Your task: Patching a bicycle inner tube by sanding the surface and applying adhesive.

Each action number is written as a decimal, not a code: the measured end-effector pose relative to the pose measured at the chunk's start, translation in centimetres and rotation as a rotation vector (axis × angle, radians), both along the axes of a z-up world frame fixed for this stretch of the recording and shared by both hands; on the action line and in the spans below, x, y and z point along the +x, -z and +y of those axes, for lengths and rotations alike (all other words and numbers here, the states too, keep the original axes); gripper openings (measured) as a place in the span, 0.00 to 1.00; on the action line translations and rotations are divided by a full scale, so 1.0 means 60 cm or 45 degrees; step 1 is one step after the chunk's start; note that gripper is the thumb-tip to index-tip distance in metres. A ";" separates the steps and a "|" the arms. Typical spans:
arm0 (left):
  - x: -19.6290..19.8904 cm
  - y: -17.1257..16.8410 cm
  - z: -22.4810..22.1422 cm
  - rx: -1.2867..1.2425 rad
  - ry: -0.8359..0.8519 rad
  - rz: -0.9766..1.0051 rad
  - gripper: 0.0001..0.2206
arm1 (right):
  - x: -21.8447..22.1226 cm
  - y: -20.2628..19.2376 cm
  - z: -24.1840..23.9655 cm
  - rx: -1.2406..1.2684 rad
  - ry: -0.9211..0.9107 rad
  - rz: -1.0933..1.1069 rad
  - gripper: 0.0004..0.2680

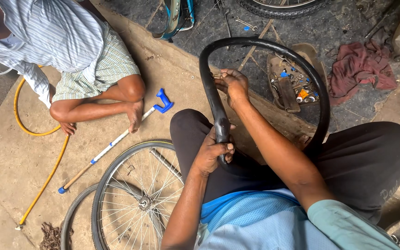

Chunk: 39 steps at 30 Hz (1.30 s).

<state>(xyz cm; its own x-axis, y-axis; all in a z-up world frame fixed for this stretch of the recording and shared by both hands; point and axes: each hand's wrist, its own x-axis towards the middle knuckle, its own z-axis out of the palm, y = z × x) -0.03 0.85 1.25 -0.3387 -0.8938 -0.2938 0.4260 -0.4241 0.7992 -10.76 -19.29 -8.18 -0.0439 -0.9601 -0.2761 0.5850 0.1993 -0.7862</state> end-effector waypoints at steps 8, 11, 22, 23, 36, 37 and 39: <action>0.001 -0.004 0.004 -0.015 -0.011 0.022 0.27 | -0.004 0.023 0.002 -0.109 -0.045 0.152 0.04; 0.003 0.002 0.001 0.006 -0.045 0.061 0.27 | -0.020 0.071 -0.017 -0.383 0.053 0.368 0.03; 0.004 -0.002 -0.003 0.014 -0.112 0.178 0.30 | -0.083 0.003 -0.033 -0.592 0.178 0.327 0.03; 0.004 -0.002 -0.001 0.030 -0.135 0.201 0.31 | -0.096 0.009 -0.036 -0.681 0.195 0.537 0.03; 0.010 0.023 -0.001 0.023 -0.137 0.281 0.28 | -0.255 -0.035 0.042 -0.694 -0.757 2.310 0.05; 0.011 0.019 -0.001 -0.016 -0.092 0.266 0.29 | -0.261 -0.035 0.046 -0.629 -0.775 2.069 0.06; 0.009 -0.001 -0.001 -0.061 -0.042 0.248 0.30 | -0.277 -0.032 0.044 -0.567 -0.779 1.829 0.06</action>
<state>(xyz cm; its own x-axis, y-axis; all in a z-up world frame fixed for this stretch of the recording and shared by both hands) 0.54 0.81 1.30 -0.3549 -0.9170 -0.1823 0.5874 -0.3704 0.7196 -27.39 -16.66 -6.23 0.3920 -0.9182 -0.0571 -0.7192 -0.2672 -0.6413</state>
